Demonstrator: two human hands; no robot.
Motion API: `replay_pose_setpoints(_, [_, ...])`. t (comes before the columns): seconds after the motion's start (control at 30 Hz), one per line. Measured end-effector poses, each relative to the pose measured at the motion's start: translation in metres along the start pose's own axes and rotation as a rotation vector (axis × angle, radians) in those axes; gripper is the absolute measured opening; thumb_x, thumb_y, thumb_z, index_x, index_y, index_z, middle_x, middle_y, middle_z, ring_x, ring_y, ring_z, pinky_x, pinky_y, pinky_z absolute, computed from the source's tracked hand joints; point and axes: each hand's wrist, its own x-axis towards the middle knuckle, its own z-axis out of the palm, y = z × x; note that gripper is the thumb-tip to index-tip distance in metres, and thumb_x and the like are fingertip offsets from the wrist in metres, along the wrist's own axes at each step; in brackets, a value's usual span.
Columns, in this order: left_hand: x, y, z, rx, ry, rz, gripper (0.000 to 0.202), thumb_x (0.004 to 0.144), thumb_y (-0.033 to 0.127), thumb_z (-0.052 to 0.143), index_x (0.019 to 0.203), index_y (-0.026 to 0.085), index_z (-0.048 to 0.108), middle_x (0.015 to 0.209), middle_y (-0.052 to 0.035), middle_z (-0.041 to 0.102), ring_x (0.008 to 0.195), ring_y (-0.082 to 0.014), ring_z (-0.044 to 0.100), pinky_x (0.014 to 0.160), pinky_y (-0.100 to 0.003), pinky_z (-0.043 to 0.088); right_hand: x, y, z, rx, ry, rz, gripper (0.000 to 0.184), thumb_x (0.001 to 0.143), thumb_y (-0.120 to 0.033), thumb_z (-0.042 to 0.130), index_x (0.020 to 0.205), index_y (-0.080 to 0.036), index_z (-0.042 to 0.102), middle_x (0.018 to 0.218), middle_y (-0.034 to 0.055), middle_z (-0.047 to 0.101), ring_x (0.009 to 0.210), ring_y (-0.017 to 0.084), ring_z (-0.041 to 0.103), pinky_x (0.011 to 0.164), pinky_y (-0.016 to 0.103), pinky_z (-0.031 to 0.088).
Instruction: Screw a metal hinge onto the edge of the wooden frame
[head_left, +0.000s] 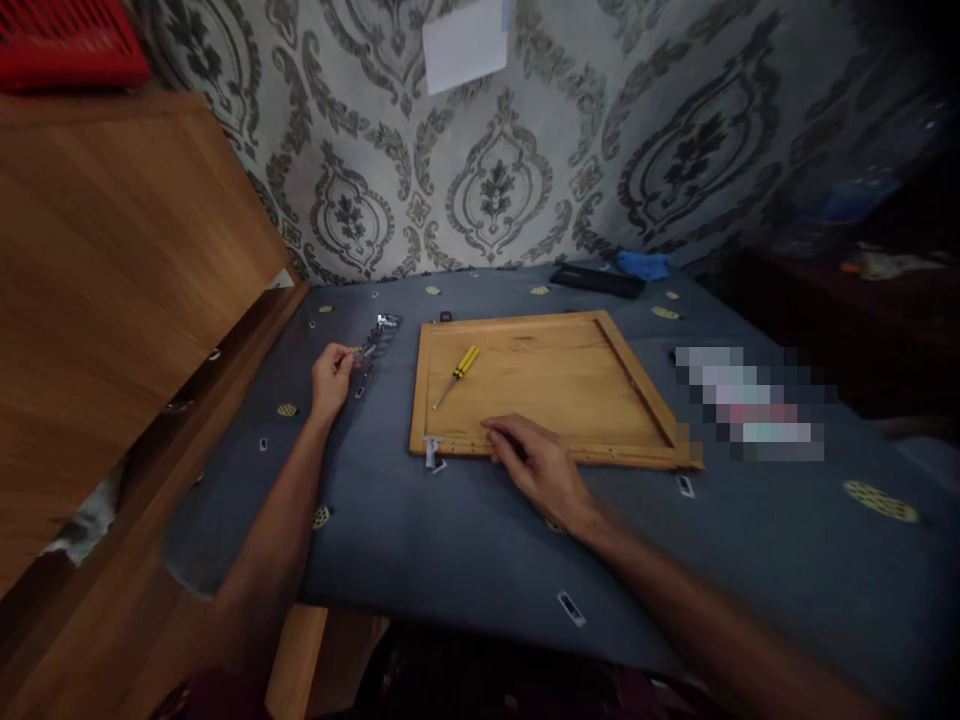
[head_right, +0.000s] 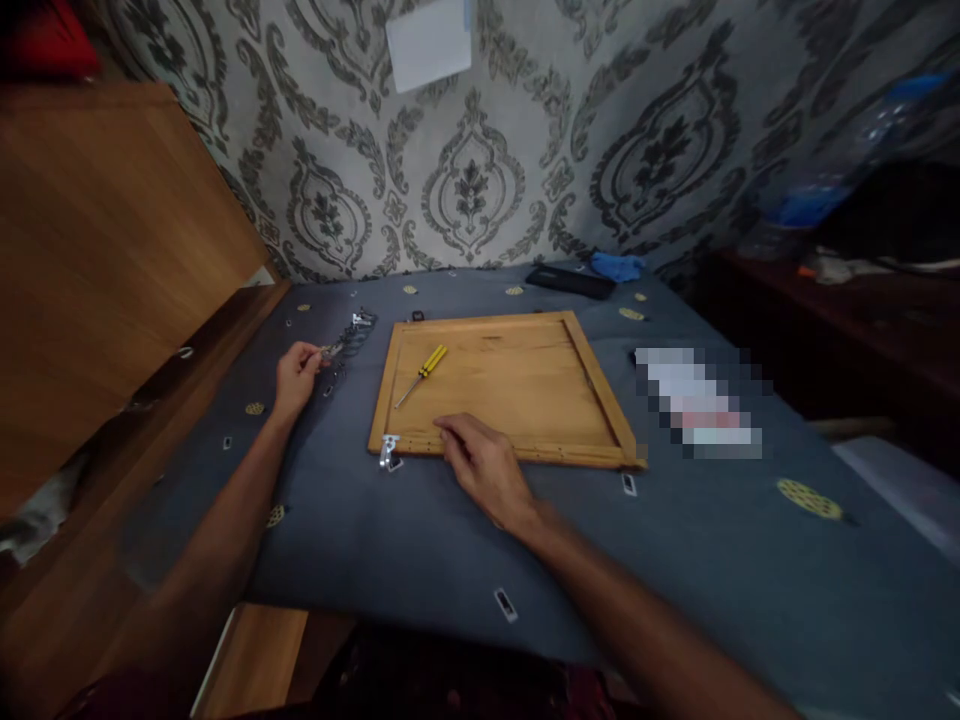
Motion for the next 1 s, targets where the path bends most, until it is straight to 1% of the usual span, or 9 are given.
replay_pose_setpoints(0.1, [-0.002,0.015,0.001,-0.104,-0.053,-0.014,0.021,0.102,0.034,0.06,0.102,0.013,0.064,0.09,-0.0034,0.069,0.079,-0.0151,0.067,0.072,-0.03,0.057,-0.001,0.001,0.001,0.003,-0.012,0.036,0.024,0.101,-0.029,0.05,0.111,-0.021,0.071,0.09,0.0074,0.075,0.074,0.021,0.072,0.078,0.036,0.061])
replay_pose_setpoints(0.2, [-0.007,0.036,0.006,-0.189,-0.157,-0.004,0.014,0.098,0.028,0.058,0.095,0.016,0.064,0.08,-0.0017,0.068,0.071,-0.0146,0.067,0.064,-0.026,0.053,-0.002,0.0,0.001,0.015,-0.017,0.058,0.025,0.101,-0.03,0.051,0.115,-0.021,0.071,0.092,0.0072,0.075,0.075,0.02,0.072,0.078,0.035,0.061])
replay_pose_setpoints(0.37, [-0.029,0.076,0.023,-0.283,-0.378,0.038,0.015,0.092,0.031,0.064,0.096,0.017,0.067,0.072,-0.0001,0.066,0.064,-0.0137,0.063,0.062,-0.024,0.051,-0.004,-0.005,0.0,0.049,-0.033,0.056,0.031,0.102,-0.033,0.053,0.127,-0.02,0.067,0.095,0.0067,0.075,0.074,0.017,0.071,0.075,0.032,0.06])
replay_pose_setpoints(0.47, [-0.043,0.092,0.033,-0.314,-0.493,0.049,0.017,0.091,0.034,0.066,0.095,0.017,0.069,0.073,-0.0007,0.067,0.066,-0.014,0.063,0.062,-0.024,0.05,-0.005,-0.007,0.0,0.077,-0.063,0.037,0.034,0.101,-0.033,0.056,0.131,-0.021,0.066,0.096,0.0059,0.075,0.073,0.016,0.07,0.074,0.031,0.059])
replay_pose_setpoints(0.6, [-0.056,0.105,0.04,-0.318,-0.585,0.047,0.021,0.09,0.037,0.069,0.097,0.017,0.07,0.079,-0.0019,0.069,0.072,-0.0149,0.065,0.066,-0.024,0.052,-0.005,-0.009,0.002,0.122,-0.094,0.015,0.031,0.101,-0.037,0.06,0.128,-0.023,0.068,0.098,0.0057,0.076,0.077,0.017,0.07,0.075,0.031,0.058])
replay_pose_setpoints(0.7, [-0.062,0.113,0.041,-0.313,-0.638,0.047,0.026,0.089,0.041,0.07,0.099,0.017,0.071,0.08,-0.0025,0.07,0.075,-0.0161,0.066,0.068,-0.025,0.054,-0.005,-0.012,0.004,0.161,-0.118,0.006,0.027,0.102,-0.038,0.06,0.121,-0.022,0.071,0.097,0.0061,0.075,0.081,0.018,0.069,0.078,0.032,0.057])
replay_pose_setpoints(0.8, [-0.065,0.122,0.041,-0.328,-0.682,0.06,0.03,0.087,0.047,0.071,0.096,0.018,0.071,0.082,-0.0035,0.071,0.077,-0.0183,0.067,0.071,-0.027,0.055,-0.007,-0.017,0.006,0.191,-0.146,0.029,0.022,0.102,-0.036,0.059,0.112,-0.021,0.073,0.095,0.0055,0.074,0.084,0.018,0.069,0.082,0.032,0.057])
replay_pose_setpoints(0.87, [-0.067,0.128,0.04,-0.346,-0.708,0.073,0.034,0.085,0.051,0.071,0.095,0.018,0.07,0.082,-0.0039,0.071,0.077,-0.0194,0.068,0.071,-0.029,0.056,-0.007,-0.019,0.007,0.207,-0.155,0.07,0.019,0.101,-0.033,0.06,0.11,-0.021,0.072,0.095,0.0046,0.073,0.082,0.017,0.069,0.079,0.03,0.056])
replay_pose_setpoints(1.0, [-0.069,0.133,0.038,-0.36,-0.761,0.082,0.035,0.087,0.051,0.069,0.099,0.018,0.07,0.08,-0.0035,0.071,0.072,-0.0191,0.067,0.065,-0.028,0.055,-0.007,-0.02,0.009,0.256,-0.163,0.191,0.025,0.1,-0.031,0.062,0.123,-0.021,0.066,0.092,0.002,0.072,0.071,0.013,0.066,0.067,0.024,0.054])
